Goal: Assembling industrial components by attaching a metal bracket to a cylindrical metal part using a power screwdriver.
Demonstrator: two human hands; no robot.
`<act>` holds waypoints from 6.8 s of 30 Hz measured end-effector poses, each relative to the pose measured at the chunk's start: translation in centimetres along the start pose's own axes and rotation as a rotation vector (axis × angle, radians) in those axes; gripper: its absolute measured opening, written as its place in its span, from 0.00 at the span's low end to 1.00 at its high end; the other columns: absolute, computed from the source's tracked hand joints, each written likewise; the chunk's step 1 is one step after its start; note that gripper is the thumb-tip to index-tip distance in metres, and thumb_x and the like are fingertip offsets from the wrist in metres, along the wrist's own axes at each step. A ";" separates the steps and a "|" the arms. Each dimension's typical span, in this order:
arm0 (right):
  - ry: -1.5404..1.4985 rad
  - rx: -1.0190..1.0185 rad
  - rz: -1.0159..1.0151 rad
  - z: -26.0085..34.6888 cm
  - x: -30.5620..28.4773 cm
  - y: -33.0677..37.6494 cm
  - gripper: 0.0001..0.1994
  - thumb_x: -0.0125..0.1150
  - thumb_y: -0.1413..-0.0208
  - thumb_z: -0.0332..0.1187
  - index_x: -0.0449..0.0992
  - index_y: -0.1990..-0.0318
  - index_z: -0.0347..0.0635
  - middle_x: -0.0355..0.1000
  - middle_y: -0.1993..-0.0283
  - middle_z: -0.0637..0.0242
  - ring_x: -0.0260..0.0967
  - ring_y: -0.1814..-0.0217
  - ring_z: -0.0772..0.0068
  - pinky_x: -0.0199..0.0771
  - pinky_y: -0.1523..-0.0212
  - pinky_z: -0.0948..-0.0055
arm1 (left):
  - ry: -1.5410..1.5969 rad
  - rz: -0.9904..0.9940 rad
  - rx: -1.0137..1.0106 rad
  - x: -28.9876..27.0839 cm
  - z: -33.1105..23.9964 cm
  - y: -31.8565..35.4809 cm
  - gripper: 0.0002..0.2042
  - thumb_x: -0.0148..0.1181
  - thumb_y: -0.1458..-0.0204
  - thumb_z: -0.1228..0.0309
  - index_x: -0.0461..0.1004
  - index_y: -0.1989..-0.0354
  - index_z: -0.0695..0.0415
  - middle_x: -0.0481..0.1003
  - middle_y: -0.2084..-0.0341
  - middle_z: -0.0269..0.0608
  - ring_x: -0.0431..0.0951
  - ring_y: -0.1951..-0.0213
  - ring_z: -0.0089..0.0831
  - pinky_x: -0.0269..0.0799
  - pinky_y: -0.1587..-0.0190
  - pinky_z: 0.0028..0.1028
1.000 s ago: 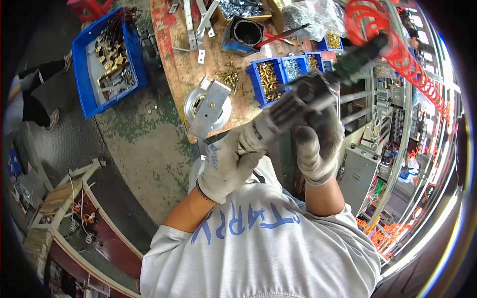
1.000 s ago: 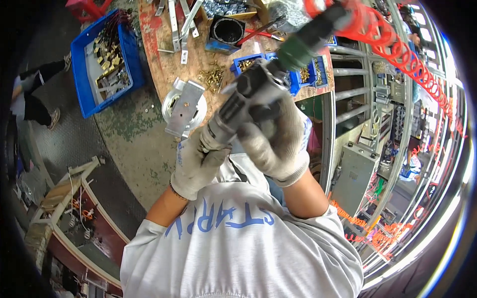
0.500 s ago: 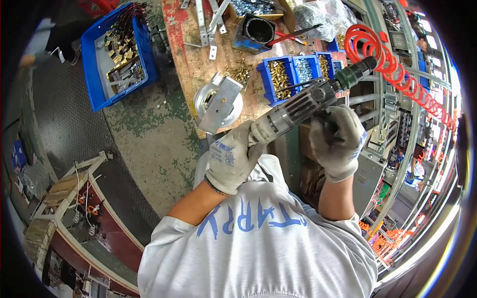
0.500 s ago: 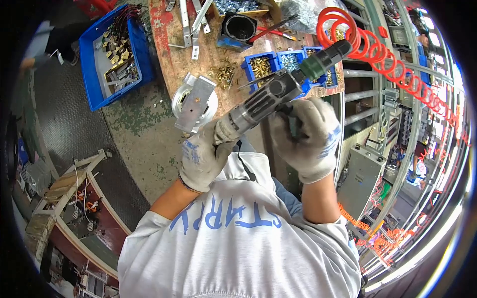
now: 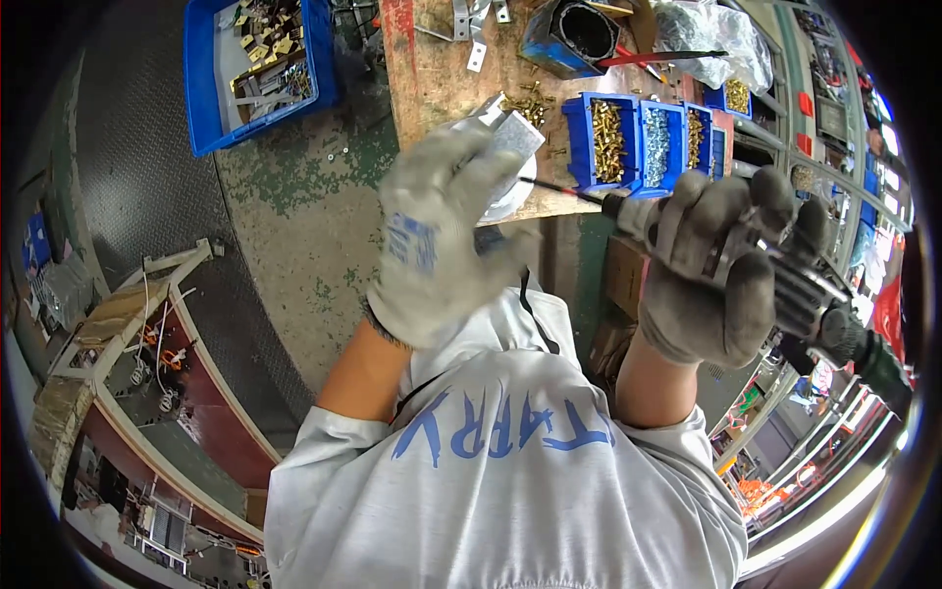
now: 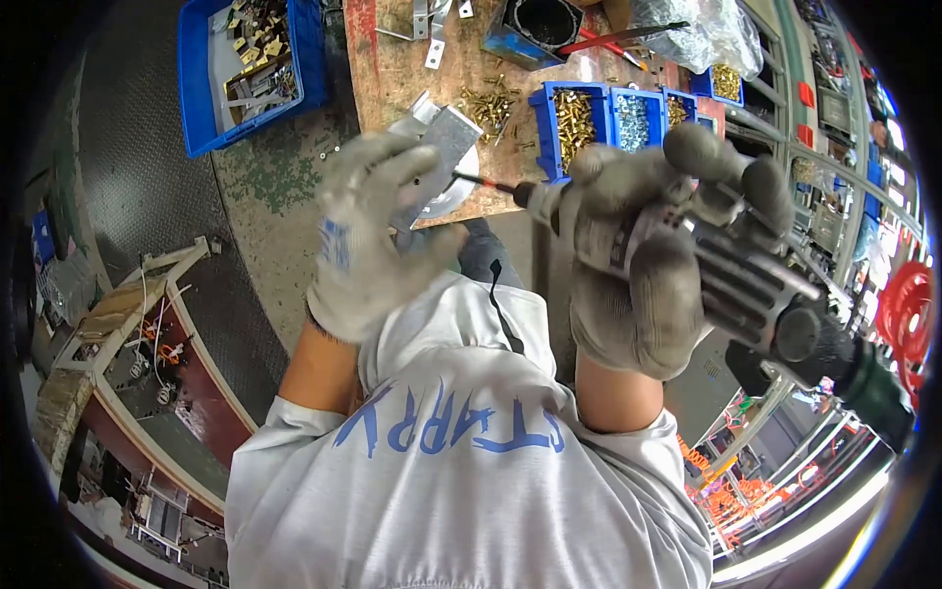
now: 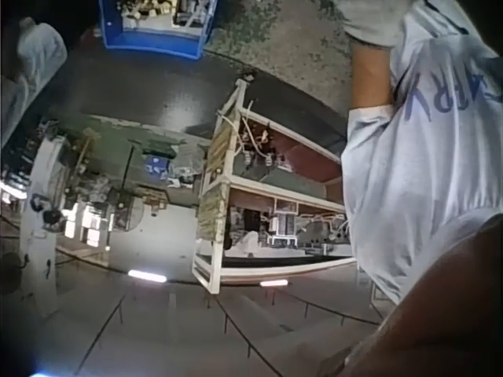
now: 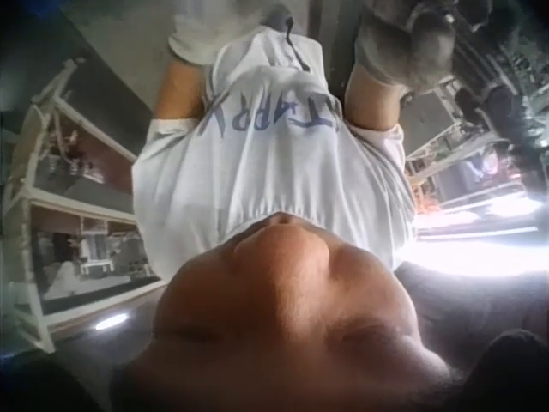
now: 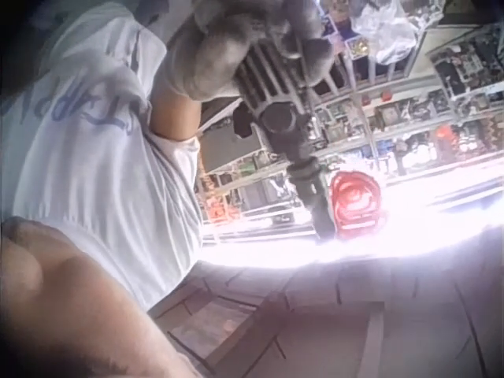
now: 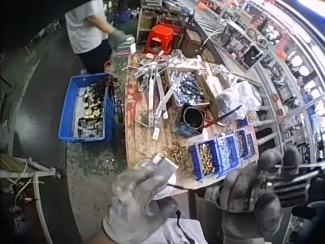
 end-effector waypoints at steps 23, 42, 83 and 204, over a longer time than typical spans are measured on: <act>0.266 0.241 0.448 -3.3 4.7 -2.3 0.26 0.53 0.38 0.39 0.59 0.36 0.36 0.63 0.72 0.62 0.60 0.68 0.68 0.69 0.58 0.60 | -0.145 -0.144 -0.093 1.5 5.3 1.0 0.17 0.67 0.65 0.67 0.78 0.61 0.46 0.69 0.51 0.44 0.68 0.47 0.46 0.64 0.46 0.46; 0.300 0.142 0.275 -3.6 2.6 -1.0 0.27 0.45 0.36 0.38 0.52 0.33 0.34 0.69 0.62 0.51 0.57 0.74 0.73 0.75 0.59 0.54 | -0.141 -0.204 0.024 1.0 5.1 0.9 0.17 0.66 0.67 0.70 0.78 0.63 0.49 0.71 0.55 0.45 0.72 0.52 0.45 0.68 0.50 0.44; 0.186 -0.217 -0.226 4.4 0.2 -0.7 0.30 0.53 0.39 0.37 0.49 0.33 0.38 0.66 0.51 0.42 0.70 0.67 0.59 0.78 0.72 0.62 | -0.284 -0.125 0.049 0.8 2.7 -0.5 0.21 0.66 0.62 0.63 0.76 0.56 0.54 0.72 0.56 0.48 0.71 0.52 0.47 0.66 0.49 0.44; 0.258 0.233 0.364 -4.6 0.0 -8.3 0.27 0.56 0.41 0.41 0.63 0.39 0.34 0.69 0.61 0.51 0.66 0.58 0.63 0.74 0.59 0.63 | -0.350 -0.171 -0.123 2.0 6.5 -3.2 0.23 0.67 0.60 0.58 0.77 0.54 0.55 0.74 0.66 0.42 0.73 0.61 0.40 0.64 0.53 0.38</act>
Point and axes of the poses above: each hand's wrist, its own y-axis away from the middle knuckle, its own x-axis out of the palm, z = x × y, the point moved 7 cm from there along -y, towards the middle knuckle
